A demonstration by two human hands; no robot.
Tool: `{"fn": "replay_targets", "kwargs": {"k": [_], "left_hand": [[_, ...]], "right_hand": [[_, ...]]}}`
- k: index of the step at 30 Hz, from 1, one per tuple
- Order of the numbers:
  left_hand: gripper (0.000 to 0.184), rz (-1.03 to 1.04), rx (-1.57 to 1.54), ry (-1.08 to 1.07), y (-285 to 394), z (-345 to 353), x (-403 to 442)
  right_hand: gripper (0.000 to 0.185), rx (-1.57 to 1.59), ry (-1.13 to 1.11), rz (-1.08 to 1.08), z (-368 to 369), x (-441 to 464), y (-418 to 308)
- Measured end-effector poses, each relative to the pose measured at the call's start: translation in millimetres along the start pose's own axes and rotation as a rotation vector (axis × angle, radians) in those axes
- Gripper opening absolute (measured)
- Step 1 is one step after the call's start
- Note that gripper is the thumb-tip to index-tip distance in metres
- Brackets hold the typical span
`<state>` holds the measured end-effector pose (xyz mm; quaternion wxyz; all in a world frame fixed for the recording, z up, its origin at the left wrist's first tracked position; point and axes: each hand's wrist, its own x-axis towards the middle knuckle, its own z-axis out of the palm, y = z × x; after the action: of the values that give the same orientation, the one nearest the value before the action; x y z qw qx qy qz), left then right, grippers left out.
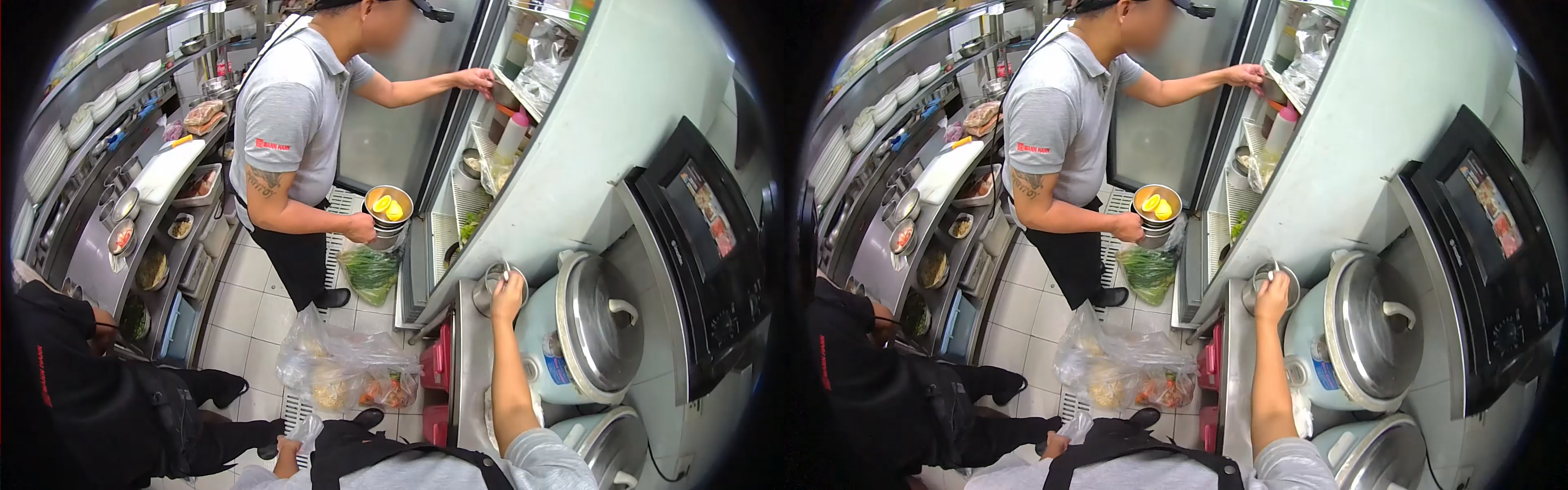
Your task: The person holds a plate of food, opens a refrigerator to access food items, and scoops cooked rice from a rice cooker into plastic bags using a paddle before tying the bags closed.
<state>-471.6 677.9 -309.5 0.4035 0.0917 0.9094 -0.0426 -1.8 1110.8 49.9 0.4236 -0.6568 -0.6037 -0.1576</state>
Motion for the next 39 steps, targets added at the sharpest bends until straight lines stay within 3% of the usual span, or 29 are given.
{"fn": "replay_targets", "kwargs": {"k": [5,7,8,9,10,13,15,16,18,19,21,22,23,25,29,30,33,36,39], "left_hand": [[0.061,0.205,-0.067,0.064,55.2,-11.0,-3.7],[0.070,0.231,-0.089,-0.020,80.0,-16.6,-2.7],[0.067,0.288,-0.116,0.008,88.8,-16.0,-5.1],[0.064,0.348,-0.140,0.036,100.8,-15.9,-7.0],[0.064,0.381,-0.100,0.040,110.8,-15.4,-6.8],[0.058,0.546,-0.119,0.043,130.0,-5.2,12.1],[0.050,0.593,-0.147,-0.063,144.9,0.0,25.9],[0.050,0.621,-0.123,-0.063,151.1,-3.0,23.2],[0.071,0.654,-0.022,-0.108,154.7,-9.5,14.1],[0.071,0.675,-0.003,-0.108,161.2,1.7,20.6],[0.064,0.570,-0.126,-0.043,161.4,14.9,27.4],[0.064,0.582,-0.112,-0.066,160.0,12.2,30.7],[0.063,0.598,-0.100,-0.081,158.0,9.3,32.6],[0.061,0.616,-0.091,-0.101,152.1,-0.7,34.1],[0.059,0.610,-0.114,-0.117,127.8,-15.9,40.4],[0.058,0.608,-0.125,-0.119,120.8,-16.4,43.7],[0.056,0.603,-0.169,-0.132,94.8,-19.8,44.2],[0.054,0.631,-0.304,-0.193,59.4,-10.0,57.3],[0.055,0.548,-0.185,-0.137,48.1,-2.4,45.4]], "right_hand": [[0.025,-0.005,-0.045,0.176,-59.4,-76.5,2.7],[0.027,-0.031,-0.217,0.346,-77.7,-94.0,-2.4],[0.026,-0.092,-0.215,0.313,-73.5,-103.3,8.3],[0.028,-0.133,-0.329,0.370,-67.7,-106.9,20.2],[0.032,-0.224,-0.611,0.520,-69.9,-100.0,19.7],[0.026,-0.194,-0.592,0.698,-69.3,-103.2,23.0],[0.022,-0.146,-0.520,0.534,-81.0,-96.6,14.3],[0.022,-0.151,-0.497,0.562,-94.5,-85.2,1.2],[0.021,-0.117,-0.348,0.453,-137.7,-53.2,-33.9],[0.022,-0.121,-0.205,0.352,-154.4,-35.2,-36.5],[0.022,-0.359,-0.151,0.249,-182.9,4.4,-17.3],[0.018,-0.474,-0.177,0.192,-198.0,26.4,-3.4],[0.016,-0.613,-0.195,0.275,-208.1,49.4,12.4],[0.015,-0.890,-0.075,0.141,-223.4,81.3,62.2],[0.028,-0.936,-0.358,0.281,-263.2,114.9,114.1],[0.038,-0.825,-0.550,0.366,-270.3,117.6,128.1],[0.042,-0.715,-0.499,0.302,-263.0,110.5,175.1],[0.036,-0.742,-0.480,0.264,-264.9,102.8,165.4],[0.030,-0.775,-0.481,0.195,-266.3,109.8,169.9]]}}
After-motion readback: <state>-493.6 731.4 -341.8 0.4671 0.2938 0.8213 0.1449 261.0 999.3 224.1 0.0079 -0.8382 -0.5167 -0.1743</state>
